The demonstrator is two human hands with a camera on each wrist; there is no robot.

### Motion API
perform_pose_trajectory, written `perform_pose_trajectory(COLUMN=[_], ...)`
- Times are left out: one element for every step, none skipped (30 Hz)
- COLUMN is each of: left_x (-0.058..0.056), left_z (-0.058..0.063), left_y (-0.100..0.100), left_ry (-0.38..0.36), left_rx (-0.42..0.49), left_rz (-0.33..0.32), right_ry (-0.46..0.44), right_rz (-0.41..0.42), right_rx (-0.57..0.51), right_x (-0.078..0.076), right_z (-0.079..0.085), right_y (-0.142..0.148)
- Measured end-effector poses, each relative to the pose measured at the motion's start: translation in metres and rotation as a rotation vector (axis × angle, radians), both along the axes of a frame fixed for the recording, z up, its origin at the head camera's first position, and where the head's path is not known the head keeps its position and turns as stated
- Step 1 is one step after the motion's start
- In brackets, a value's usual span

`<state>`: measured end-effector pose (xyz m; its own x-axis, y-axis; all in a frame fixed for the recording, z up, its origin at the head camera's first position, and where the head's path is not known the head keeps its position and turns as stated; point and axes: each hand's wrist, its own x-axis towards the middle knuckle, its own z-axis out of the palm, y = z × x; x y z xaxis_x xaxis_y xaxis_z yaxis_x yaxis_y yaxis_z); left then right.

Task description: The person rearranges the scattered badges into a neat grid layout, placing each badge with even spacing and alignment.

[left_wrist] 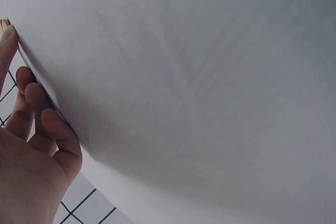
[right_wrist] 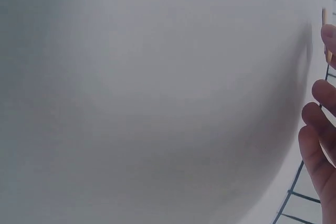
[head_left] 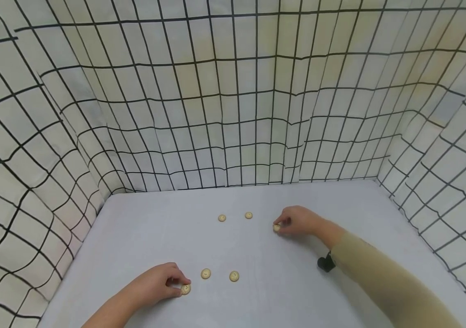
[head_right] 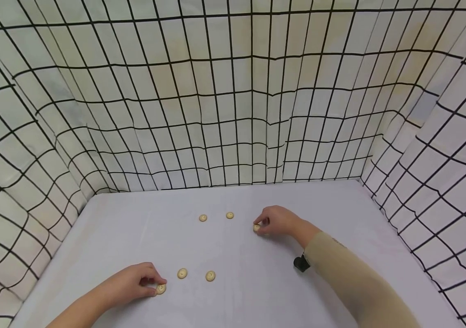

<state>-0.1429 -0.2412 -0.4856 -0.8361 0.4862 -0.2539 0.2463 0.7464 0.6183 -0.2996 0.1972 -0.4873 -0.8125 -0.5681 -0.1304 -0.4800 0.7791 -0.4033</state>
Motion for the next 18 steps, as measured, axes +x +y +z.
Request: perform_pose_trajectory(left_x=[0.0,0.0,0.0,0.0,0.0,-0.001,-0.001,-0.001,-0.001,-0.001,0.0,0.0,0.0,0.0,0.0,0.0,0.001,0.001], left_z=[0.0,0.001,0.001,0.001,0.001,0.001,0.0,0.0,0.0,0.0,0.0,0.001,0.001,0.002,0.002,0.002,0.002,0.003], left_y=[0.0,0.0,0.0,0.001,0.001,0.002,0.002,0.002,0.002,0.002,0.003,0.003,0.002,0.002,0.002,0.001,0.001,0.001], left_ry=[-0.002,-0.004,-0.005,-0.007,-0.008,-0.008,-0.008,-0.008,-0.008,-0.01,-0.011,-0.011,-0.013,-0.016,-0.018,-0.02,-0.021,-0.023], left_rx=[0.0,-0.001,-0.003,-0.005,-0.009,-0.013,-0.018,-0.023,-0.026,-0.028,-0.028,-0.023,-0.02,-0.017,-0.012,-0.009,-0.005,-0.002], left_rz=[0.0,0.002,0.003,0.005,0.009,0.012,0.016,0.02,0.022,0.025,0.027,0.026,0.025,0.024,0.021,0.019,0.018,0.018], right_ry=[-0.009,-0.02,-0.029,-0.04,-0.047,-0.052,-0.057,-0.059,-0.06,-0.063,-0.066,-0.07,-0.075,-0.081,-0.089,-0.097,-0.102,-0.104], right_rz=[-0.019,-0.039,-0.057,-0.074,-0.09,-0.104,-0.118,-0.129,-0.136,-0.145,-0.154,-0.162,-0.169,-0.174,-0.182,-0.191,-0.197,-0.2], right_rx=[-0.001,-0.005,-0.006,-0.011,-0.013,-0.012,-0.013,-0.012,-0.013,-0.017,-0.016,-0.02,-0.024,-0.027,-0.032,-0.034,-0.036,-0.038], right_x=[-0.003,-0.006,-0.009,-0.011,-0.014,-0.017,-0.02,-0.022,-0.025,-0.027,-0.028,-0.03,-0.032,-0.033,-0.034,-0.035,-0.036,-0.037], right_z=[0.0,0.001,0.001,0.001,0.001,0.001,0.001,0.001,0.001,0.001,0.0,0.0,0.0,-0.001,-0.001,-0.001,-0.001,-0.002], right_y=[0.0,0.0,0.0,0.001,0.001,0.001,0.001,0.001,0.001,0.001,0.002,0.002,0.001,0.001,0.001,0.0,0.0,0.0])
